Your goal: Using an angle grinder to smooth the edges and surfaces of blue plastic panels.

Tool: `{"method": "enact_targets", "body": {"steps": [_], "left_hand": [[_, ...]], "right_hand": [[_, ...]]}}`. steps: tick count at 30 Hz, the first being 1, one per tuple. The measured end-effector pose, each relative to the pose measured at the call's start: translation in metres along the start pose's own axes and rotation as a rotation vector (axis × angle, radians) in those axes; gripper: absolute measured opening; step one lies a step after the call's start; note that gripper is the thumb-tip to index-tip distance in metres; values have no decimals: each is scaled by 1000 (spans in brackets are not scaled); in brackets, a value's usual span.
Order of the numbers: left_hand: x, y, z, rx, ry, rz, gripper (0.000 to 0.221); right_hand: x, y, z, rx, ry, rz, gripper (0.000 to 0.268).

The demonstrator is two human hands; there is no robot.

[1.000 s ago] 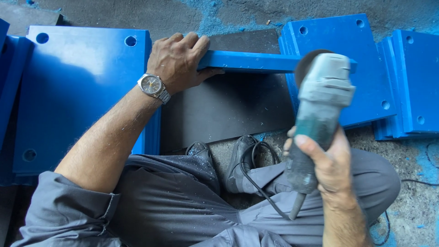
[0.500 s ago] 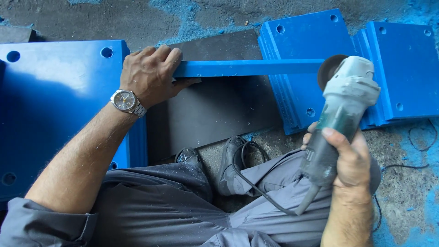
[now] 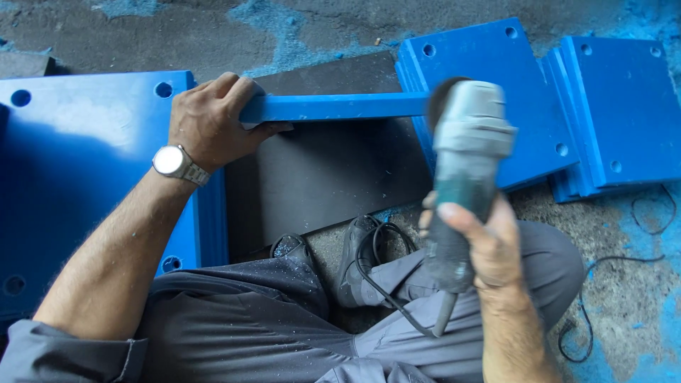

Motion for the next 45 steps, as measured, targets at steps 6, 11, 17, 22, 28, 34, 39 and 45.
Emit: {"method": "enact_targets", "body": {"steps": [6,11,17,22,28,34,39,45], "left_hand": [[-11,-22,7,-472,108,-85,54],[-13,-22,18,-587,99,-84,51],[-14,-24,32,-574,85,-114,50],[-17,-27,46,-549,88,-125,52],[-20,-25,49,-518,67,-123,54],[-20,-27,57,-534,61,-122,56],[-23,-30,64,-577,86,-130,48],[-24,-23,62,-599,-21,-146,47]], "right_hand": [[-4,-12,-10,-18,82,-45,60],[-1,5,55,-125,-68,28,64],[1,18,101,-260,-212,63,69],[-7,14,67,-105,-139,8,69],[-8,11,64,-80,-43,1,65],[2,26,128,-274,-259,79,65],[-1,24,129,-263,-283,87,59],[-8,16,98,-140,-111,45,60]]}}
Point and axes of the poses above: each hand's wrist, its own x-axis towards the middle knuckle, its own z-axis out of the palm, y = z × x, the point moved 7 cm from there along x, towards the middle knuckle, and after that the axes turned 6 degrees about x, right-handed, at the moved point
